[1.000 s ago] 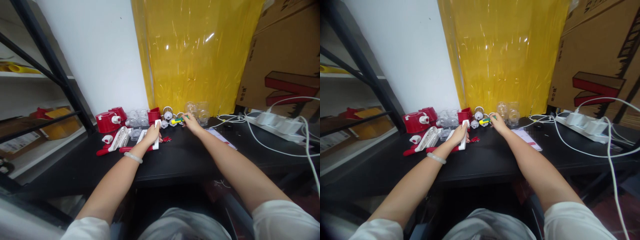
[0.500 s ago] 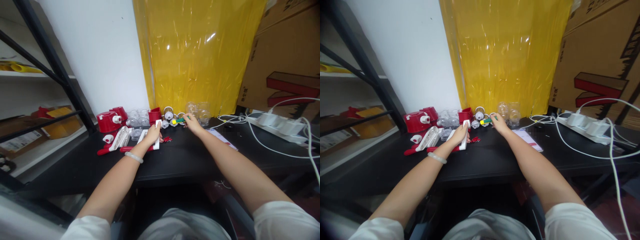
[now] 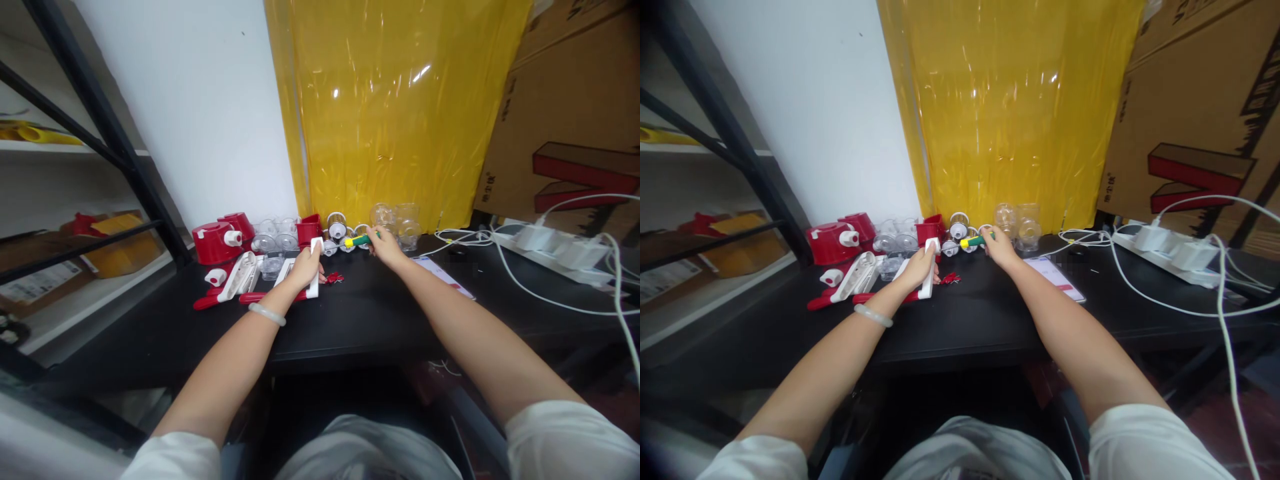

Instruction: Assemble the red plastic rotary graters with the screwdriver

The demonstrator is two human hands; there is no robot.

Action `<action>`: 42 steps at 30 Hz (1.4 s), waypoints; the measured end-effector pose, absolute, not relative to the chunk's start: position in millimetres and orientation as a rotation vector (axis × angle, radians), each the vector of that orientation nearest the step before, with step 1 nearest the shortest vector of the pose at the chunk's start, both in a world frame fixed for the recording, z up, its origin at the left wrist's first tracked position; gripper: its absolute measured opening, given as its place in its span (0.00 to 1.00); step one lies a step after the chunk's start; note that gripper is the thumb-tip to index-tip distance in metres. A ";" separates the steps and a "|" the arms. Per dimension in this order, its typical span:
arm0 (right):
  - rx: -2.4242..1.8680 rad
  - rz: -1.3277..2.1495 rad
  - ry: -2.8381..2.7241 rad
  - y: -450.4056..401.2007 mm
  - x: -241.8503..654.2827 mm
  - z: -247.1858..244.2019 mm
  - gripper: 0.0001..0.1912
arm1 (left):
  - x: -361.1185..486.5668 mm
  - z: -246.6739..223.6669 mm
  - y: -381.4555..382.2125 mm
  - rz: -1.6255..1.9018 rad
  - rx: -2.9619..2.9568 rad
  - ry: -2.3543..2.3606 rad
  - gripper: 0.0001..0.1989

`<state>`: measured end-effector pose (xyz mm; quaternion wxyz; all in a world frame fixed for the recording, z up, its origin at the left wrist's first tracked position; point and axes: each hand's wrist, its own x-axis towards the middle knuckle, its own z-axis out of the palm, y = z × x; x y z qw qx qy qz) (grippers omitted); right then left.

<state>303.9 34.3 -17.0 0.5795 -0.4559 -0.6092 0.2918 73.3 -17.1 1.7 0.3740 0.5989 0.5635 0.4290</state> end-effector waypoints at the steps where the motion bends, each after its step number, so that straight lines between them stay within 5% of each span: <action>1: -1.066 0.693 -1.418 34.4 303.9 -17.1 0.18 | 73.1 1.5 -16.8 1.096 1.533 1.442 0.20; 9: -0.949 0.872 -1.254 41.1 298.5 -16.5 0.09 | 73.8 1.0 -17.4 1.103 1.523 1.414 0.21; 42: -0.889 0.750 -1.175 36.3 297.9 -3.8 0.11 | 73.3 6.6 -17.2 1.168 1.372 1.199 0.25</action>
